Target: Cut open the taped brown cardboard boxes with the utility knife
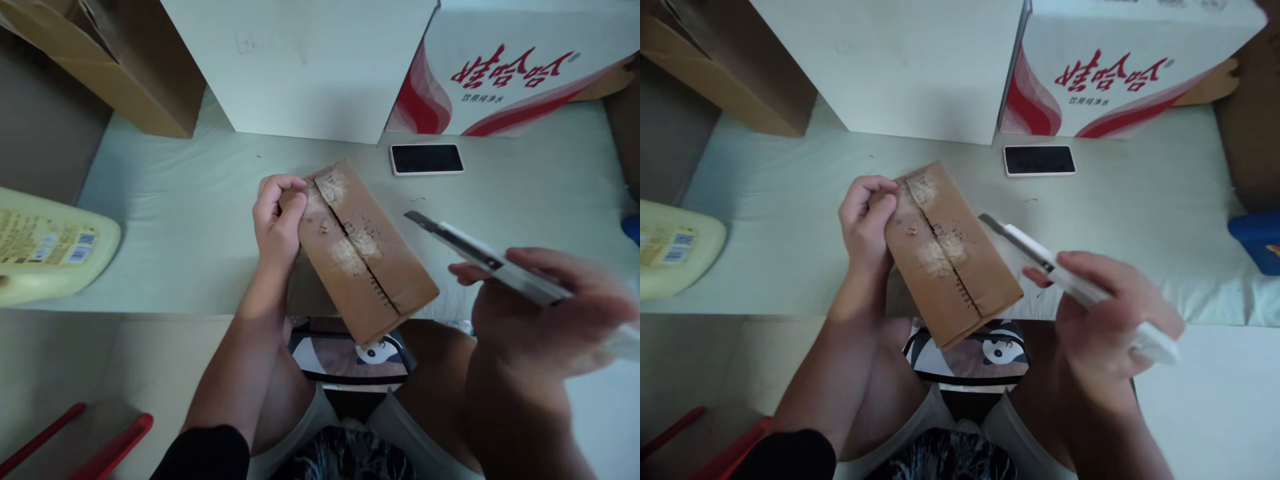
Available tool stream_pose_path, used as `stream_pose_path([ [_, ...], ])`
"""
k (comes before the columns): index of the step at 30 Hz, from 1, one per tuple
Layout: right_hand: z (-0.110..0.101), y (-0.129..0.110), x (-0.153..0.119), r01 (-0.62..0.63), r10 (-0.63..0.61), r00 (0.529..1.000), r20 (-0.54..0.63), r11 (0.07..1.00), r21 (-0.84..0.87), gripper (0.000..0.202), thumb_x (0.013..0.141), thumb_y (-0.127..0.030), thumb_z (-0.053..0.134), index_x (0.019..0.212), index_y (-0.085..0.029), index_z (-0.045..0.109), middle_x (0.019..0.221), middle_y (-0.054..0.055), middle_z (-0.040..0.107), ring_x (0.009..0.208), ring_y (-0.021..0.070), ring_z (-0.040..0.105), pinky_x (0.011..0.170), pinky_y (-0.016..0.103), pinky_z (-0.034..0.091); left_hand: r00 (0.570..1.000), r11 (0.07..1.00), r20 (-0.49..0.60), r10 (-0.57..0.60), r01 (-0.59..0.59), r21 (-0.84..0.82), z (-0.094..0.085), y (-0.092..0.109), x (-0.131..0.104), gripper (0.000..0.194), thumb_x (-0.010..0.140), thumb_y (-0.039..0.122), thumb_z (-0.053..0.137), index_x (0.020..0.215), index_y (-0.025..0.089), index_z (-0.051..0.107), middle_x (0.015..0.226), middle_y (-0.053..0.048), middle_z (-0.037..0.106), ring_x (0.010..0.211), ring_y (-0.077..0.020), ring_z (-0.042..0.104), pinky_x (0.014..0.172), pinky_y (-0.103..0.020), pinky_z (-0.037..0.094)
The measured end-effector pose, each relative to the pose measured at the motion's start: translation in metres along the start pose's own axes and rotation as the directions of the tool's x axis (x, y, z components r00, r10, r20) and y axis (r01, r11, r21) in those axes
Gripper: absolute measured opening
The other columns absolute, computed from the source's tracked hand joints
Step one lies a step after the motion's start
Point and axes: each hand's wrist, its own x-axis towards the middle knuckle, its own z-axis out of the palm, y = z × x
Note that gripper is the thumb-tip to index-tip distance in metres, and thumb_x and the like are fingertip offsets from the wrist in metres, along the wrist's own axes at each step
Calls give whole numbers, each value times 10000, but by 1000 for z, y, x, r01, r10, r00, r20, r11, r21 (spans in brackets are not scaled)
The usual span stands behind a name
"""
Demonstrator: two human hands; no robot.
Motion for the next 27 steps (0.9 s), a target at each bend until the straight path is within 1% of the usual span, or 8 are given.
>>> stream_pose_path([
  [6,6,-22,0,110,-109,994,29,993,-33,223,880,-481,745,946,-270,712,821,48,753,738,234,746,565,341,593,999,999,-14,48,-48,3,3,-1,-4,392,908,643,697,968,256,708,943,-38,653,963,-232,647,920,-393,518],
  [9,9,-28,-2,210,-210,977,35,978,-11,107,906,-344,724,975,-266,701,839,32,771,682,188,729,571,309,589,997,997,-8,80,-80,-4,2,-1,-3,426,912,681,664,965,261,706,957,-43,657,966,-240,647,941,-421,518],
  [11,11,-31,-2,259,-257,964,65,966,-23,89,912,-254,698,1000,-262,692,846,22,773,662,165,719,591,294,592,993,993,-12,121,-121,-3,1,-1,-1,437,915,692,646,939,260,704,957,-47,659,978,-246,645,958,-437,517],
  [14,15,-32,2,365,-359,929,90,929,-56,148,893,-173,676,1019,-249,690,853,37,776,694,177,735,625,305,604,986,986,-6,168,-168,-16,1,0,0,399,923,657,654,891,263,709,936,-50,662,988,-251,644,962,-440,517],
  [16,18,-31,4,442,-437,896,87,895,-61,193,868,-132,676,1025,-242,692,825,43,772,702,189,741,633,313,604,985,985,-7,170,-170,-33,1,0,0,352,928,613,667,882,268,713,929,-49,664,977,-249,639,957,-436,516],
  [18,20,-30,4,476,-471,878,85,876,-70,232,844,-101,683,1028,-242,694,788,33,762,685,189,735,631,314,602,988,987,-5,153,-153,-42,1,0,-1,299,930,564,681,889,270,713,936,-47,668,976,-247,634,959,-433,509],
  [23,22,-32,4,474,-463,879,116,874,-102,238,840,-115,685,1031,-257,700,774,25,755,666,187,727,628,321,615,992,991,1,124,-124,-42,1,0,-3,205,927,461,685,882,262,708,936,-43,670,969,-240,629,931,-410,499],
  [27,22,-36,7,475,-459,879,133,869,-137,181,860,-130,670,996,-248,688,747,24,740,638,175,710,592,304,598,994,994,4,106,-106,-29,1,1,-3,207,926,460,676,870,260,681,937,-44,659,952,-237,619,936,-411,503],
])
